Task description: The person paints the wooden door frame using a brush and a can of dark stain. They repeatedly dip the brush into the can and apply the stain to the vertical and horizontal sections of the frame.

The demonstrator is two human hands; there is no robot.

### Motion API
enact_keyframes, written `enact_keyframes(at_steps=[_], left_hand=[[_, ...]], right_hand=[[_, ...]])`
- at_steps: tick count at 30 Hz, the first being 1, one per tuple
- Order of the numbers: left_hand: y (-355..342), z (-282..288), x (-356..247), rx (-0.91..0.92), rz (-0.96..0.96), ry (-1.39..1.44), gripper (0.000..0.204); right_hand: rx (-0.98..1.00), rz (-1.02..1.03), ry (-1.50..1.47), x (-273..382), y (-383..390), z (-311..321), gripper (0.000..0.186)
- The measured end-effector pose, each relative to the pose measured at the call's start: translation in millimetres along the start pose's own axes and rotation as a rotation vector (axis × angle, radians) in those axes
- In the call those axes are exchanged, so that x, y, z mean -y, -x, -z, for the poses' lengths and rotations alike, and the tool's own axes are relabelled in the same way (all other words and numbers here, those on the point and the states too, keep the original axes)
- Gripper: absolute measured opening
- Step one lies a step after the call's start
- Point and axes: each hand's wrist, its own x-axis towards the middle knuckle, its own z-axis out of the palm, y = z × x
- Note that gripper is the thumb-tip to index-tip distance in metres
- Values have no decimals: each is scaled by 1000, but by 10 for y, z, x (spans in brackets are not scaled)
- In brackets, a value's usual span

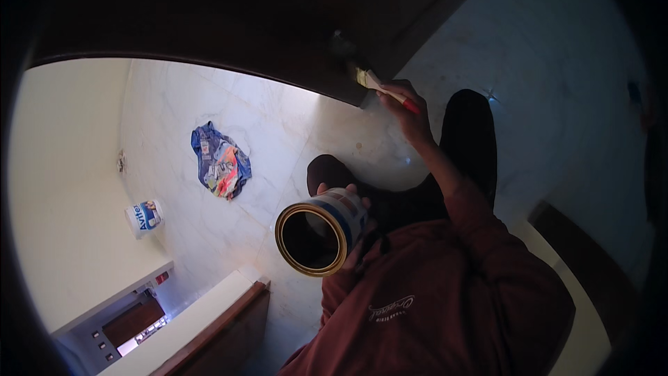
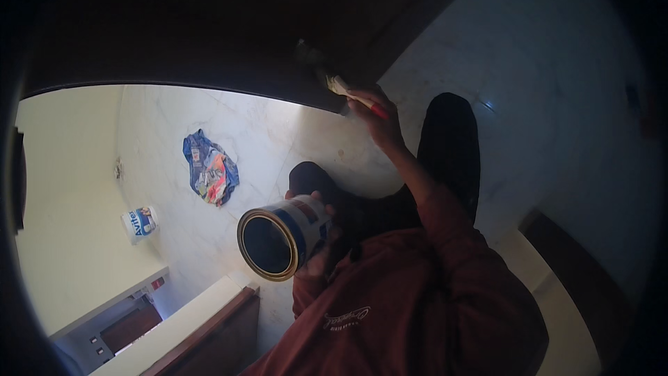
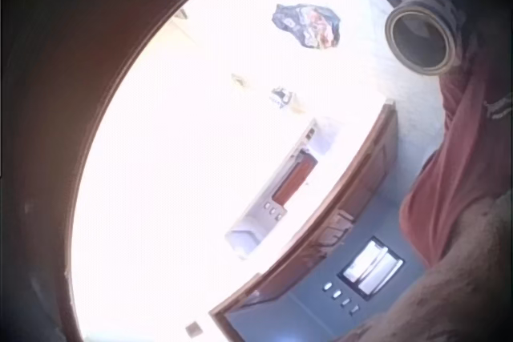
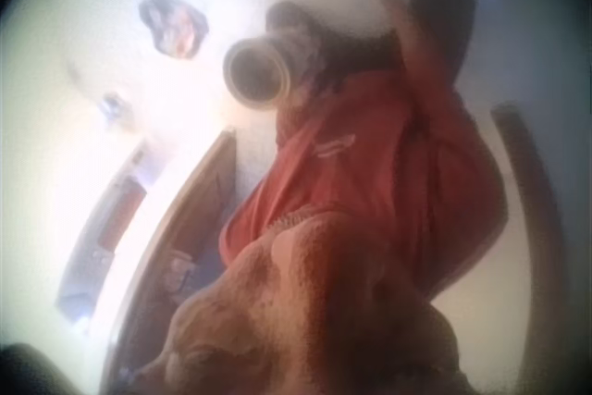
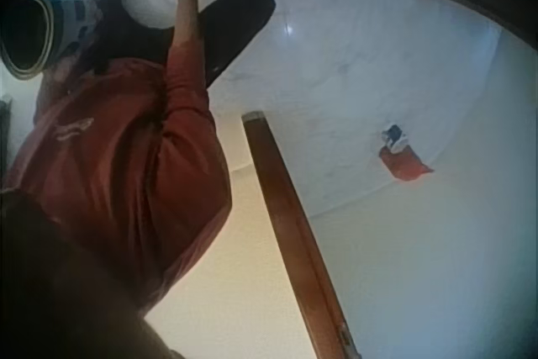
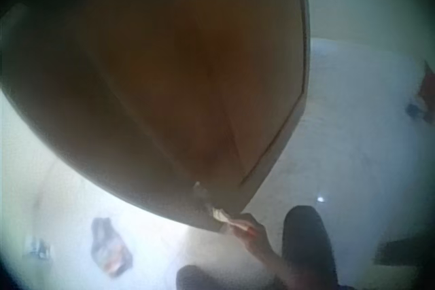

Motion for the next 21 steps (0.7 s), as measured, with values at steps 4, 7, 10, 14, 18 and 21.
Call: enact_keyframes(at_steps=[4, 7, 10, 14, 18, 21], left_hand=[[-30, 11, -44, 18, 30, 44, 62], [-31, 12, -75, -44, 11, -51, 62], [-53, 7, -44, -1, 6, -29, 64], [-65, 26, -22, 31, 13, -33, 65], [-69, 24, -2, 12, 21, -46, 66], [-30, -3, 6, 53, 35, 10, 66]], right_hand=[[-38, -24, -42, -285, -2, 40, 23], [-33, -84, 89, -710, 29, 87, 24], [-66, -93, 38, -956, 25, 96, 22], [-39, -131, 63, -1163, 0, 176, 23], [-27, -46, 208, -1281, 10, 294, 22], [-111, -34, 316, -1305, 63, 255, 22]])
